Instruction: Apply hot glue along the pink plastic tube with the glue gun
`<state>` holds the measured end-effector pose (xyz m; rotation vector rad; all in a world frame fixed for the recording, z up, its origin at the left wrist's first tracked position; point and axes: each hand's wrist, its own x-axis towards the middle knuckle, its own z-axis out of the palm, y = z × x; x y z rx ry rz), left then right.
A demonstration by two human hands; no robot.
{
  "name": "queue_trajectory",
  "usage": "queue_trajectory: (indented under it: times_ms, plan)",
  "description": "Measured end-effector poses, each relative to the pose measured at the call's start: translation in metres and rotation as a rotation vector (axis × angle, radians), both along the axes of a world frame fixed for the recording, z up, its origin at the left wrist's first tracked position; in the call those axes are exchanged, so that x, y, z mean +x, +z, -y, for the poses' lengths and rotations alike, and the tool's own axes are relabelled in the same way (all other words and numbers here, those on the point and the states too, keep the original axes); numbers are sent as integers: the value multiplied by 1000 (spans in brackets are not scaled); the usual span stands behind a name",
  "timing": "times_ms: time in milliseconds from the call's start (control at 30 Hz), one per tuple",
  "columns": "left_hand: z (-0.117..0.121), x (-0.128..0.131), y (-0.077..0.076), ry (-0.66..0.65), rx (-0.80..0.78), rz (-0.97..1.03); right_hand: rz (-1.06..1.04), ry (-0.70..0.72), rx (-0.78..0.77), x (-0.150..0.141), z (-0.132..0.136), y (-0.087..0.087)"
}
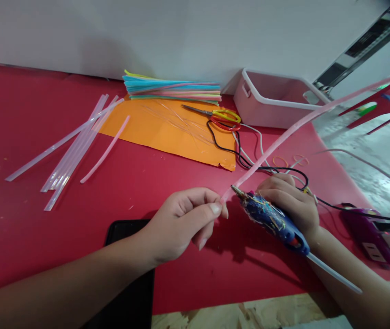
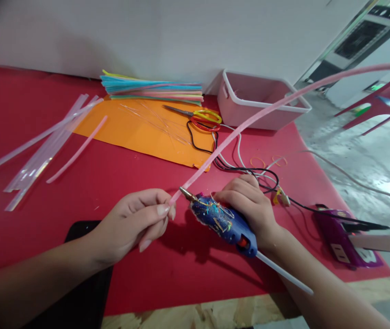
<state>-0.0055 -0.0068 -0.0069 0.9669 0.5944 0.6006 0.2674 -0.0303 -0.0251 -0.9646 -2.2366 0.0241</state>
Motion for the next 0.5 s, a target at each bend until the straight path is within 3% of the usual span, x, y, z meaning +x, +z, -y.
queue_trajectory:
  times_ms: [500]
  plan:
    - [0,0,1,10,-9,-1,-52,78,-40,2,1,0]
